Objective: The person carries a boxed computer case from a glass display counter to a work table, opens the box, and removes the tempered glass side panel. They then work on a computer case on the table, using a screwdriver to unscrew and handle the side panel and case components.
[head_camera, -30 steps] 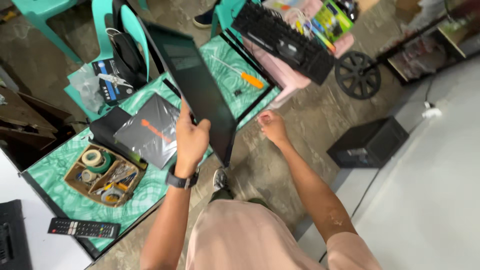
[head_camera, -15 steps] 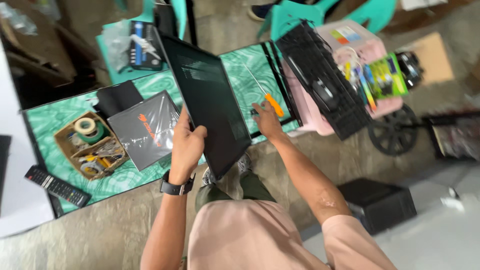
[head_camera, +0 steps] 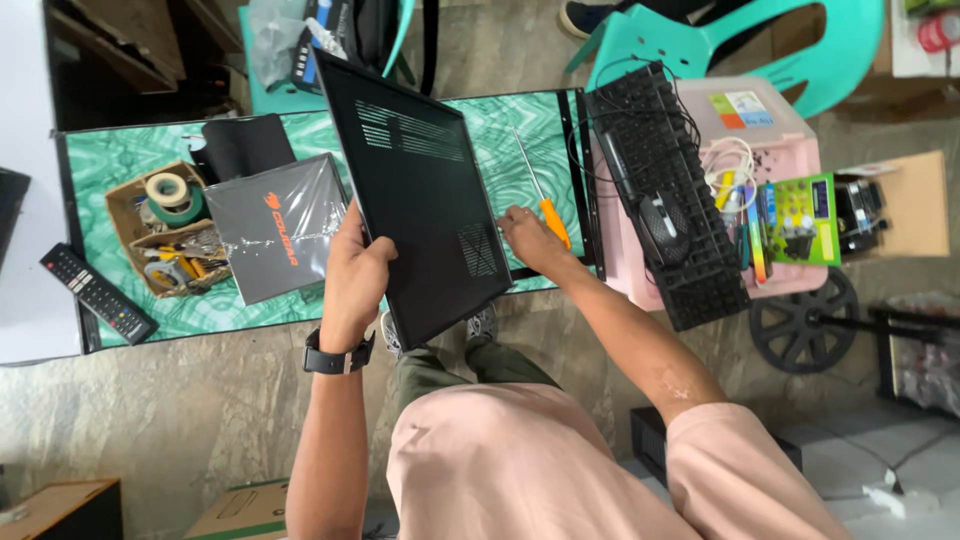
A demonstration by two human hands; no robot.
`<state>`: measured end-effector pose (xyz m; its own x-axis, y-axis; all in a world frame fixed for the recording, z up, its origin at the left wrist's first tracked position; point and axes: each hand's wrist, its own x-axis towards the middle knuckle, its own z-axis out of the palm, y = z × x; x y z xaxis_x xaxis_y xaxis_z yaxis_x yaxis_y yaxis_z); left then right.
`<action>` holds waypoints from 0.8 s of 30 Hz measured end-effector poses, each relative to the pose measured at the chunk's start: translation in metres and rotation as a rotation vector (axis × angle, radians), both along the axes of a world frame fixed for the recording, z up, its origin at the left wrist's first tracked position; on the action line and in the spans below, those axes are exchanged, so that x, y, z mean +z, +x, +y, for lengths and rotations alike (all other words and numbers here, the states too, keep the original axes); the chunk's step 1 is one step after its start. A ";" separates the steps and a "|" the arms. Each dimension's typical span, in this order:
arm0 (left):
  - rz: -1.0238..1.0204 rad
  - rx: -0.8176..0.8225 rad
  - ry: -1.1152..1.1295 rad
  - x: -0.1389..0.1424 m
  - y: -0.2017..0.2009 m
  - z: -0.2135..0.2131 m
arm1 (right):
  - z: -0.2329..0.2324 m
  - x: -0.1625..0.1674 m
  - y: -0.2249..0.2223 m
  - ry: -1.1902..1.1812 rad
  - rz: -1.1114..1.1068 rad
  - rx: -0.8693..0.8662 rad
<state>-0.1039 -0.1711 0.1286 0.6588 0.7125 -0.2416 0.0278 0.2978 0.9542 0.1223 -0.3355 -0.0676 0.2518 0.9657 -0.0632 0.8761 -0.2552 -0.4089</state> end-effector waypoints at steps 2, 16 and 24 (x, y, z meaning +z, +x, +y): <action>-0.017 0.008 0.001 -0.001 0.000 0.001 | 0.003 0.003 0.005 0.088 0.080 0.035; 0.146 0.040 0.170 -0.042 -0.003 0.007 | -0.003 0.007 0.028 0.142 0.303 -0.156; 0.286 0.094 0.268 -0.062 -0.011 0.007 | -0.008 -0.001 0.023 0.208 0.284 -0.200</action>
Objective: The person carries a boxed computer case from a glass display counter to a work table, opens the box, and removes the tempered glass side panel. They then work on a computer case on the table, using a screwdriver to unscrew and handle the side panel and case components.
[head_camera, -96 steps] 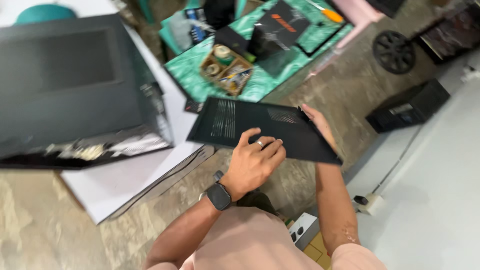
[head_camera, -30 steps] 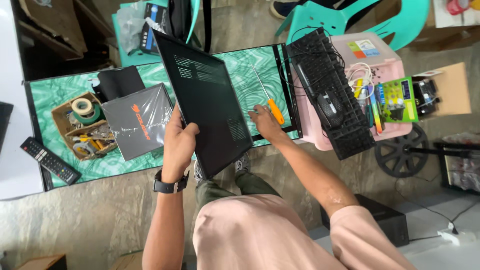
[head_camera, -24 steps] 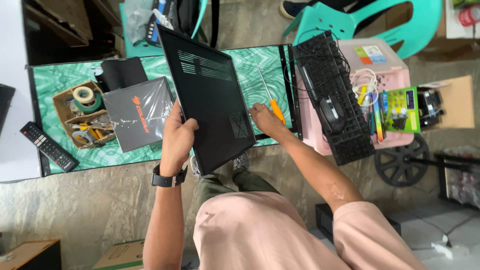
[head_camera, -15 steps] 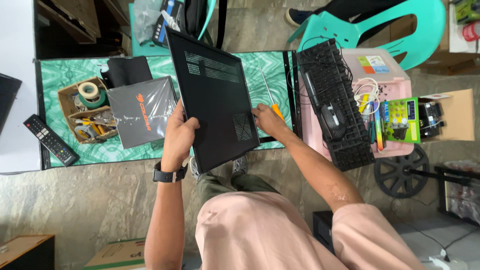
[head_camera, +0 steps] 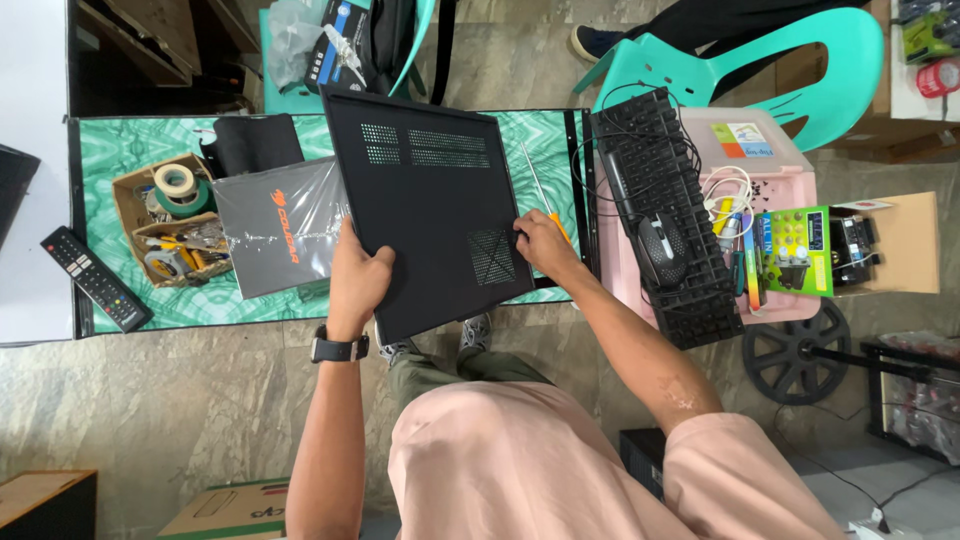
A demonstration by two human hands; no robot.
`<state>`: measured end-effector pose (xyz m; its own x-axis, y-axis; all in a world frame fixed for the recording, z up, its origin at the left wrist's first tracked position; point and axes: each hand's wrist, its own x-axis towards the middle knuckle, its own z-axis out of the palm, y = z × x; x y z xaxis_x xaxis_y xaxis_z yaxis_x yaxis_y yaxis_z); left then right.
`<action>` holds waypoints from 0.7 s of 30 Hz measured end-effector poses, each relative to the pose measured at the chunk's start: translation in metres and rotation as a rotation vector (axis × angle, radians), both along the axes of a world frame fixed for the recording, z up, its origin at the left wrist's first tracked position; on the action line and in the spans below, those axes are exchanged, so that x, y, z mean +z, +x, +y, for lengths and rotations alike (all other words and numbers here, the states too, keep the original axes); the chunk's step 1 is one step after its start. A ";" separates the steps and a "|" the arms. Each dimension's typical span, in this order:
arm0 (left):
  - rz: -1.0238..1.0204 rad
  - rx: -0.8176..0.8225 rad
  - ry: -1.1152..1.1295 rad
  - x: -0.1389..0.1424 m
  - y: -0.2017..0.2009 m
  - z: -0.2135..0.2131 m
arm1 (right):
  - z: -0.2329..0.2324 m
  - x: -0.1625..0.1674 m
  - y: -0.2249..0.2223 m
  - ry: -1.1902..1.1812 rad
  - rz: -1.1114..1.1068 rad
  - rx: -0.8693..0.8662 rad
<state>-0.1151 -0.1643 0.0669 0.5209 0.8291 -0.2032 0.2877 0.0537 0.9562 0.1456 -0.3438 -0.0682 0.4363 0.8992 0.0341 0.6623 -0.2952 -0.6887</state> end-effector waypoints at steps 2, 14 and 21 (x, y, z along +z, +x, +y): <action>0.118 0.005 0.094 -0.002 0.001 -0.002 | 0.001 -0.002 -0.001 0.031 -0.082 0.004; 0.252 0.071 0.420 -0.017 0.011 -0.036 | -0.003 -0.001 0.001 0.076 -0.194 -0.096; 0.512 0.002 0.455 -0.074 0.021 -0.043 | -0.006 0.015 0.010 0.011 -0.246 -0.175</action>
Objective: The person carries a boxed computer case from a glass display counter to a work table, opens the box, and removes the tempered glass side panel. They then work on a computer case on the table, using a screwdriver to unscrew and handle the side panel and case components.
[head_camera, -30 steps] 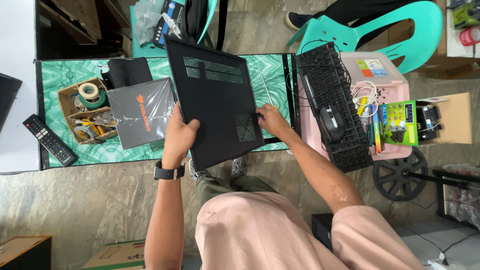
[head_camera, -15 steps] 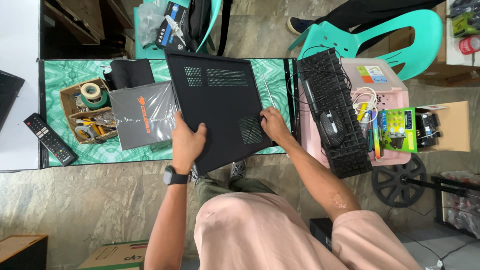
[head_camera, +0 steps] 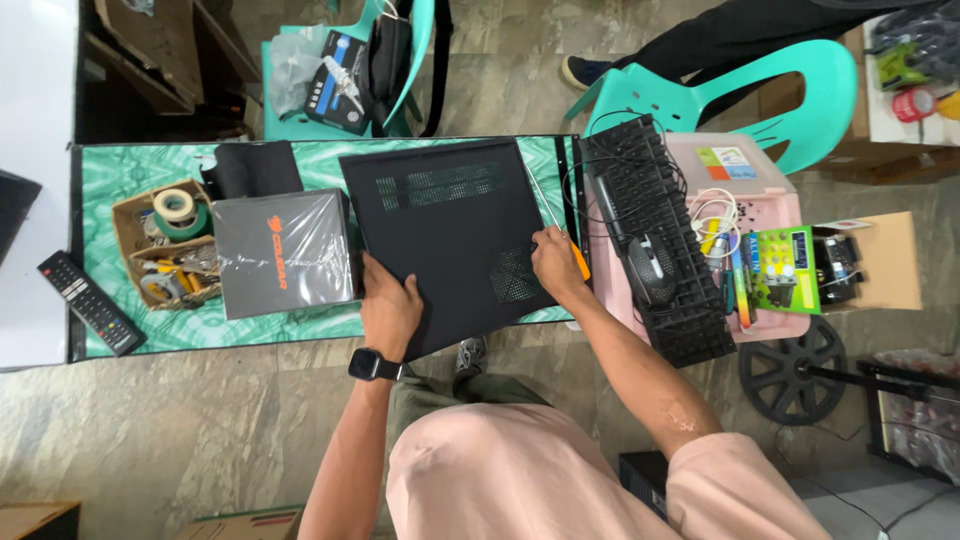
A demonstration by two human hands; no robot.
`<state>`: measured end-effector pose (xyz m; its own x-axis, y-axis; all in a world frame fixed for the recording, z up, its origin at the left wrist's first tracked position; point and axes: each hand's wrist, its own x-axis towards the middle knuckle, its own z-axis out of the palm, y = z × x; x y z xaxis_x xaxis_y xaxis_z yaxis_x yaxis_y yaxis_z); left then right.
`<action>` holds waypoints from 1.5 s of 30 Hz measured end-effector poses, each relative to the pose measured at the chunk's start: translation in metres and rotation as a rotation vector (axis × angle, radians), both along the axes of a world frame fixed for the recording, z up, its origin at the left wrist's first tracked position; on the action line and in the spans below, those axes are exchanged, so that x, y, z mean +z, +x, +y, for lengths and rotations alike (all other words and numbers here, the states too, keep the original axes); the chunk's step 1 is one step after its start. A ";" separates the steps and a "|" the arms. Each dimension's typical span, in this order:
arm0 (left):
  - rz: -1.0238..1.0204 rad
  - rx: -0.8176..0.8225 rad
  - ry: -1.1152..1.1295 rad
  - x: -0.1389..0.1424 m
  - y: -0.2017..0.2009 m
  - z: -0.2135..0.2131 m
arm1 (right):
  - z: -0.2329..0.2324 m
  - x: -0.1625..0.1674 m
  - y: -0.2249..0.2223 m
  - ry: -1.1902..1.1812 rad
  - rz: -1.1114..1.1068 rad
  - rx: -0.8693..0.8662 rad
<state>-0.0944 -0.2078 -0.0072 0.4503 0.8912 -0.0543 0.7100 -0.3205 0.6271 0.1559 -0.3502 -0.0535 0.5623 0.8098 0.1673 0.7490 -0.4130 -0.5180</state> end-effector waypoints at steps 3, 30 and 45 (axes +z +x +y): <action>0.026 0.030 -0.097 -0.029 0.006 0.008 | -0.003 0.001 0.002 -0.006 -0.020 -0.017; 0.026 -0.326 0.294 -0.047 0.027 -0.025 | -0.013 -0.016 0.034 -0.207 -0.174 -0.240; -0.237 -0.520 0.111 -0.059 0.089 -0.051 | -0.017 -0.004 0.026 0.146 0.019 0.105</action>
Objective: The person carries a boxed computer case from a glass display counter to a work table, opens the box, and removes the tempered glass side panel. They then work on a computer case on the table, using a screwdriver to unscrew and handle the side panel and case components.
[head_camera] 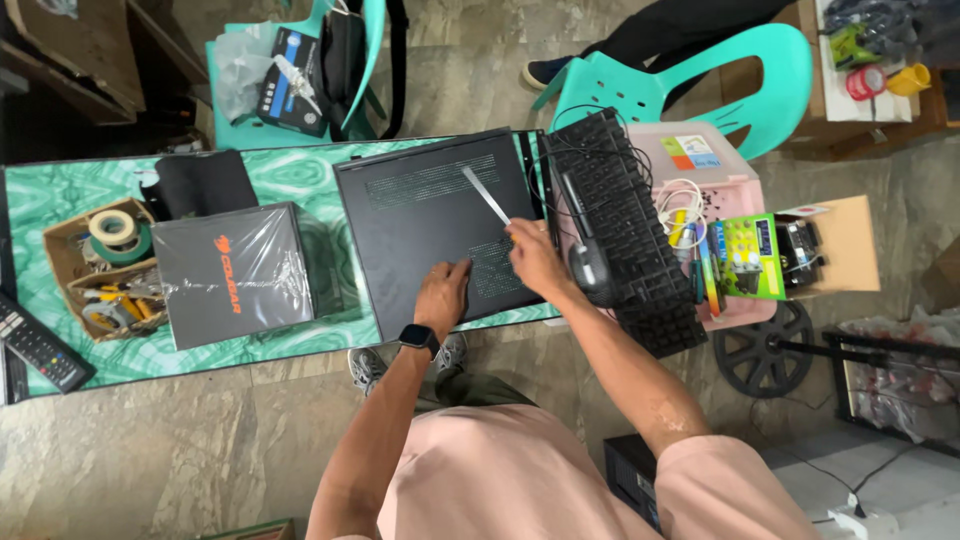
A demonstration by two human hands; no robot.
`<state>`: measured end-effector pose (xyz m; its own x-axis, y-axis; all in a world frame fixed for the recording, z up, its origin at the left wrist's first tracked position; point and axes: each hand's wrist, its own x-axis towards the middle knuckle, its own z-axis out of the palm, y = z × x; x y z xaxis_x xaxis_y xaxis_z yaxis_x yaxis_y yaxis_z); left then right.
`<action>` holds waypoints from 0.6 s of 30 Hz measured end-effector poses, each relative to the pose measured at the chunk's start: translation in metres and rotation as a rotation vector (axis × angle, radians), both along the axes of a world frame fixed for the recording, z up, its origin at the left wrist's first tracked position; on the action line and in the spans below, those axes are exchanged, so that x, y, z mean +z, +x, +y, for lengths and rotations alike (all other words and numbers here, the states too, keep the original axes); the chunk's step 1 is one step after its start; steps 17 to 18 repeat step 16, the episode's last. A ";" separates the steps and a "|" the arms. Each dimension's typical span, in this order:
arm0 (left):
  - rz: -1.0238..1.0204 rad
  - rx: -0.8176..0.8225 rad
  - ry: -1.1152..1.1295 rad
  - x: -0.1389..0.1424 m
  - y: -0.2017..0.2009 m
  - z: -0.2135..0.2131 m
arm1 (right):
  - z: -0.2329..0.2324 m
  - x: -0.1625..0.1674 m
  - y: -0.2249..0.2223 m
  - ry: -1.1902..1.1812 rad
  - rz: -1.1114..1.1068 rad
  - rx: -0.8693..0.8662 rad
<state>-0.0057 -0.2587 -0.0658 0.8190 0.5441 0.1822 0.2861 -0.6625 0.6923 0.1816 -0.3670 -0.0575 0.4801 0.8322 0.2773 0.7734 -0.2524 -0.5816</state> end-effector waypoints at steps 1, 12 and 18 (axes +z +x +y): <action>-0.009 0.014 -0.022 0.001 0.002 0.000 | 0.000 -0.003 -0.004 0.004 0.000 0.016; 0.033 -0.039 0.099 -0.020 -0.025 -0.016 | -0.004 -0.033 -0.047 0.061 0.071 0.145; 0.061 -0.033 0.105 -0.026 -0.024 -0.013 | -0.005 -0.031 -0.047 0.144 -0.022 0.093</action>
